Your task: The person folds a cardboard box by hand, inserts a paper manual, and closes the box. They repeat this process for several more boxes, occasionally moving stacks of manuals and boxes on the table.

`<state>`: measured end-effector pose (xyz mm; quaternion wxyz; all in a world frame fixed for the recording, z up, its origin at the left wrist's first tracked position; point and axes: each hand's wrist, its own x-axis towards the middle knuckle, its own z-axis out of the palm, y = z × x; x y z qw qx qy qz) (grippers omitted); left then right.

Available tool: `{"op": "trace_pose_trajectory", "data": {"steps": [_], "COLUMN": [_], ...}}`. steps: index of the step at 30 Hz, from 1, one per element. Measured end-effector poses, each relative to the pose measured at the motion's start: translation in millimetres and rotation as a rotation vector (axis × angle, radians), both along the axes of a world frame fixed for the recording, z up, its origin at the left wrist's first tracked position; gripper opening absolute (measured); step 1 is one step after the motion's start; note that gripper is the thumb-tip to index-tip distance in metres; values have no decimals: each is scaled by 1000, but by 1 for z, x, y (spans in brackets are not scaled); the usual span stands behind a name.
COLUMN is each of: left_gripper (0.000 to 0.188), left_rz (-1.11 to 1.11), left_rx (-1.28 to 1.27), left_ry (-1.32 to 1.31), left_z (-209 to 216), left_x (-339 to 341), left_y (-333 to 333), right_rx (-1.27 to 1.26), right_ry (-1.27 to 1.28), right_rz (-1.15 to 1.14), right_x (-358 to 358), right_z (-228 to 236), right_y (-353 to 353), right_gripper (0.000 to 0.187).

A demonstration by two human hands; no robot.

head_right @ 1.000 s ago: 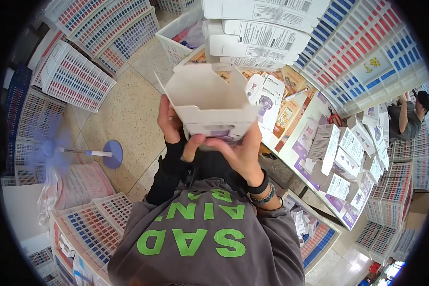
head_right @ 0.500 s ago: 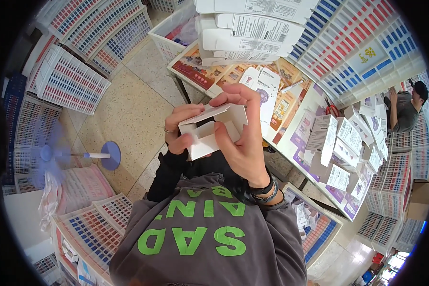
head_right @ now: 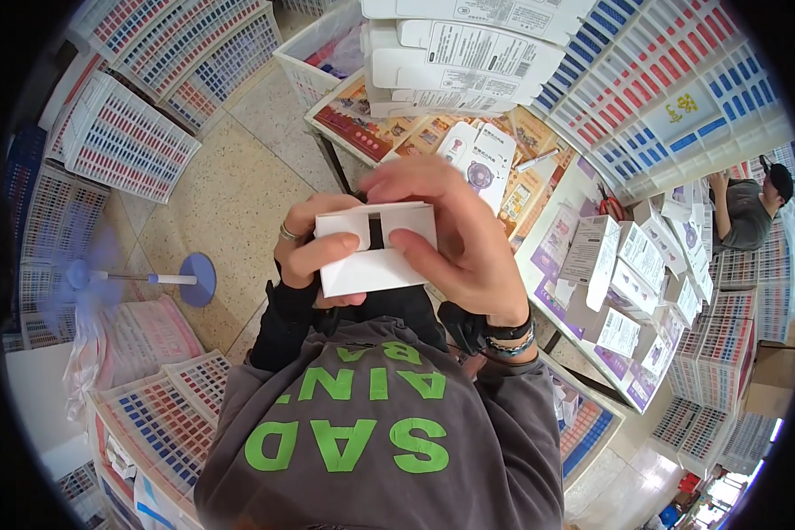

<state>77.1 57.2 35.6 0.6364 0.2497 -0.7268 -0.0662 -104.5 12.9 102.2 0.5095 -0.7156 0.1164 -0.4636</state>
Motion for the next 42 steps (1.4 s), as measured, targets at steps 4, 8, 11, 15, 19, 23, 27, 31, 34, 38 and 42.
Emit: {"op": "trace_pose_trajectory", "data": {"steps": [4, 8, 11, 15, 19, 23, 27, 31, 34, 38, 42], "left_gripper": [52, 63, 70, 72, 75, 79, 75, 79, 101, 120, 132], "left_rz": [17, -50, -148, -135, -123, -132, -239, -386, -259, 584, 624], "left_rx": [71, 27, -12, 47, 140, 231, 193, 227, 458, 828, 1053], "left_ry": [41, 240, 354, 60, -46, -3, 183, 191, -108, -897, -919], "left_z": [-2, -6, -9, -15, -30, -42, -49, -57, -65, -97, -123], "left_x": [1, -11, -17, -5, -9, -25, -46, -68, -69, -109, -136], "left_y": [0, -7, -11, -11, -13, -18, -34, -49, -76, -90, -123], "right_rx": [-538, -788, -589, -231, -217, -242, -384, -172, -80, -37, -289], "right_ry": [276, 393, 308, 526, 581, 647, 544, 664, 507, -352, -359], "right_rz": [-366, -333, -292, -387, -343, -355, -327, -399, -894, -1443, -1613], "right_x": [-3, -9, -11, -7, -12, -32, -66, -88, -188, -308, -456], "right_z": [24, 34, 28, 30, 8, -4, -12, -8, -38, 2, -24], "right_y": [-3, 5, -2, 4, -7, -13, -23, 12, 29, -18, -112], "right_gripper": [30, 30, 31, 30, 30, 37, 52, 66, 72, 64, 64]}}
